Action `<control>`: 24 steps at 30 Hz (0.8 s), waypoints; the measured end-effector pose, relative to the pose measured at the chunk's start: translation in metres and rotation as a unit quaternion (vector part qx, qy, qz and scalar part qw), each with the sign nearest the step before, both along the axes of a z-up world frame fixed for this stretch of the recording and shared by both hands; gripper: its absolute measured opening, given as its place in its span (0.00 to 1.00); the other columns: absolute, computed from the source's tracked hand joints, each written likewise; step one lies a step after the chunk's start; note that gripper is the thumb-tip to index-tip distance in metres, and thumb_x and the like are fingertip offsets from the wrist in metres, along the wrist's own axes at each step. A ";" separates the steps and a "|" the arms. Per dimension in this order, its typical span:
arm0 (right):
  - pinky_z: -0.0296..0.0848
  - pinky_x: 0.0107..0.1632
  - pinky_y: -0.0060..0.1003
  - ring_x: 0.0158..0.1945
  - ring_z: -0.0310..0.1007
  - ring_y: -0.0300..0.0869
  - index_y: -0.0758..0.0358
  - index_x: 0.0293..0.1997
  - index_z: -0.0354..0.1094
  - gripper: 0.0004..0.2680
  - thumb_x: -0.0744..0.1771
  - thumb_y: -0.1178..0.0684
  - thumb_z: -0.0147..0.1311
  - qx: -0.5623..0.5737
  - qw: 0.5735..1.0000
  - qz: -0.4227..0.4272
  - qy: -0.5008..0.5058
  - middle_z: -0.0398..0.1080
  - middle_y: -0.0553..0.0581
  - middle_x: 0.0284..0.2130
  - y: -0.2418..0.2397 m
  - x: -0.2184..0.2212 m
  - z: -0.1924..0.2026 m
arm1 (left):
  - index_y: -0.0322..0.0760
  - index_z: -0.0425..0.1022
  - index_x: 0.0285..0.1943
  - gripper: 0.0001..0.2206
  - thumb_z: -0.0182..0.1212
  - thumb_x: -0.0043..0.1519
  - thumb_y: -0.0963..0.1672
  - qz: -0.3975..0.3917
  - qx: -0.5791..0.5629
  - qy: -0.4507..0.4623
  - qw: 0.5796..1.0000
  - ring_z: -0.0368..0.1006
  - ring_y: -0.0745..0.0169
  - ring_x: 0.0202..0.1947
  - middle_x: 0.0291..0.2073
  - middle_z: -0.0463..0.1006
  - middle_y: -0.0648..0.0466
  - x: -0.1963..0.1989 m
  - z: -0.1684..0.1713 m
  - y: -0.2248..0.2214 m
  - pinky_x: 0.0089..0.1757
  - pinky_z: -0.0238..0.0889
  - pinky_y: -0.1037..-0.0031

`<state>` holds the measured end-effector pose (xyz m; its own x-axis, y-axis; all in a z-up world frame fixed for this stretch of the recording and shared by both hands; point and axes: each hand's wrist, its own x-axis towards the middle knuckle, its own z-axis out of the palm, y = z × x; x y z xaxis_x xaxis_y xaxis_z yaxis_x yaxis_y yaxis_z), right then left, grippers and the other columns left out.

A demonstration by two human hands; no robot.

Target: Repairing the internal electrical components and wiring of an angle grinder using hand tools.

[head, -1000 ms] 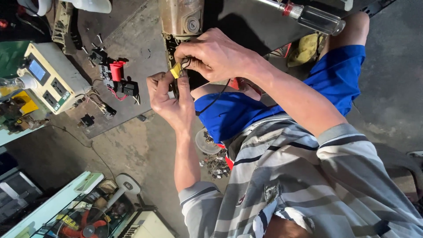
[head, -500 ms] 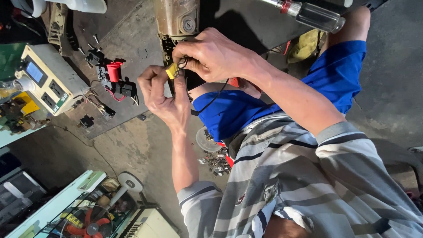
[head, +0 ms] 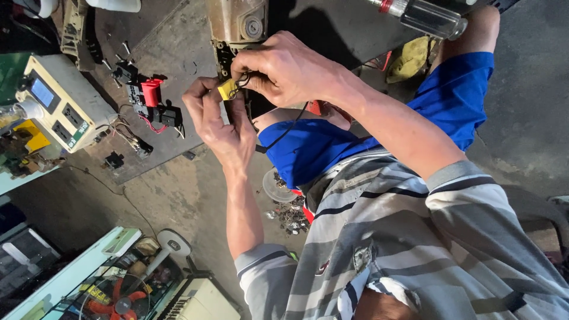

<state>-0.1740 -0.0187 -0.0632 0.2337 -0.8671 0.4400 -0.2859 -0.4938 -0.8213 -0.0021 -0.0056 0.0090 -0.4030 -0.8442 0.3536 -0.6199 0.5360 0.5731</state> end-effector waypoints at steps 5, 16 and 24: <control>0.63 0.31 0.43 0.24 0.66 0.49 0.63 0.46 0.71 0.08 0.64 0.65 0.54 -0.010 1.000 0.001 0.009 0.73 0.53 0.27 0.001 0.000 -0.001 | 0.23 0.67 0.44 0.05 0.51 0.71 0.37 -0.046 -0.025 -0.037 0.998 0.68 0.45 0.43 0.46 0.63 0.39 0.002 -0.002 -0.002 0.43 0.66 0.62; 0.65 0.36 0.42 0.30 0.70 0.50 0.65 0.47 0.70 0.07 0.66 0.64 0.54 0.004 1.000 0.025 -0.017 0.75 0.53 0.32 0.002 -0.004 0.005 | 0.25 0.67 0.49 0.07 0.58 0.65 0.33 -0.053 0.002 -0.033 0.998 0.66 0.44 0.48 0.48 0.59 0.41 0.007 -0.003 -0.004 0.47 0.67 0.60; 0.62 0.32 0.41 0.22 0.63 0.47 0.65 0.46 0.71 0.06 0.67 0.65 0.56 0.013 0.999 0.037 -0.025 0.72 0.53 0.26 0.001 -0.005 0.008 | 0.22 0.68 0.45 0.04 0.53 0.69 0.37 -0.035 -0.039 0.014 0.999 0.65 0.41 0.50 0.49 0.59 0.39 0.014 -0.022 -0.003 0.50 0.65 0.57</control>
<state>-0.1793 -0.0173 -0.0556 0.2758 -0.8598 0.4297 -0.2082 -0.4898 -0.8466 0.0118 -0.0086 -0.0130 -0.4501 -0.7837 0.4280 -0.5637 0.6211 0.5445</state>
